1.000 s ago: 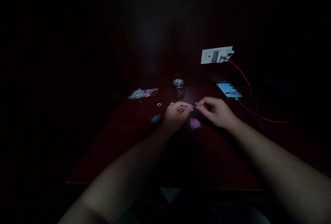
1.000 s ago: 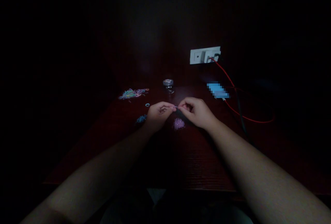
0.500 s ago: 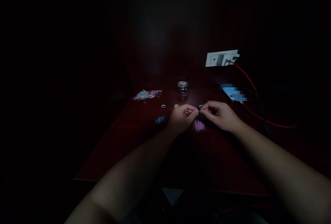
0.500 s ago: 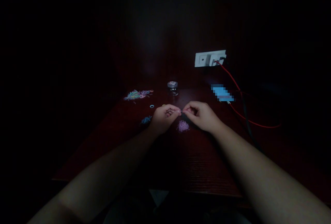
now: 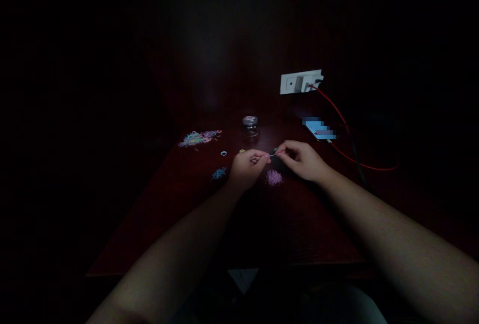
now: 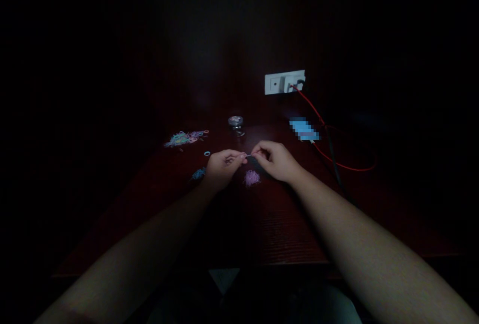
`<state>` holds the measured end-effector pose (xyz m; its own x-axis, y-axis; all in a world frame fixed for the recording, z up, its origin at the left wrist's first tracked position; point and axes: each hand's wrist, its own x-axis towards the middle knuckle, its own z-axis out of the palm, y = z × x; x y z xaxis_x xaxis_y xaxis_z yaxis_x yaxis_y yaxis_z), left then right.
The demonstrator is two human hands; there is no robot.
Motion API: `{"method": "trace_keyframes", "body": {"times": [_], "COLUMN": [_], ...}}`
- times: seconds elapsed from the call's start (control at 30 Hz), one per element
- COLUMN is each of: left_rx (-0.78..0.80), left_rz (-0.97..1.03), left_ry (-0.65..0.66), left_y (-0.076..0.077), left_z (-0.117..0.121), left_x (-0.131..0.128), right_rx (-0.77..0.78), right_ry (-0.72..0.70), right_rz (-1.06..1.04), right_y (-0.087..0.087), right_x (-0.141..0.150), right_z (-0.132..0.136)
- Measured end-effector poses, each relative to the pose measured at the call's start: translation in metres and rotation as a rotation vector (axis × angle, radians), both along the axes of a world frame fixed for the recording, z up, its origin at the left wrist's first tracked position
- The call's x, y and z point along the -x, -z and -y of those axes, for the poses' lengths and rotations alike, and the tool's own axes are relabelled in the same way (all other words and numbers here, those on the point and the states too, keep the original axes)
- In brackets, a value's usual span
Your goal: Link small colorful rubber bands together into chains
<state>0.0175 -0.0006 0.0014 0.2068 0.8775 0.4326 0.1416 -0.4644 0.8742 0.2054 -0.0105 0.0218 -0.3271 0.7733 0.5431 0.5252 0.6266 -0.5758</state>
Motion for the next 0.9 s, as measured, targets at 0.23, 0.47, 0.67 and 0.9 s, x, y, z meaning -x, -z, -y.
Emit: {"method": "trace_keyframes", "body": {"times": [0.23,0.47,0.67,0.9], "left_rx": [-0.005,-0.051,-0.165,-0.155], "left_rz": [-0.029,-0.141,-0.176,-0.165], "left_ry": [-0.001,0.052,0.034,-0.004], "left_y": [-0.001,-0.004,-0.003,-0.001], "left_z": [0.0,0.009,0.009,0.004], "left_x": [0.001,-0.001,0.002,0.0], "right_rx": [0.016,0.04,0.048,0.083], "right_ry": [-0.001,0.004,0.012,-0.079], "right_rz": [0.012,0.037,0.034,0.047], "right_y": [0.004,0.003,0.001,0.001], "right_x": [0.0,-0.001,-0.006,0.002], "right_z": [-0.002,-0.003,-0.004,0.004]}}
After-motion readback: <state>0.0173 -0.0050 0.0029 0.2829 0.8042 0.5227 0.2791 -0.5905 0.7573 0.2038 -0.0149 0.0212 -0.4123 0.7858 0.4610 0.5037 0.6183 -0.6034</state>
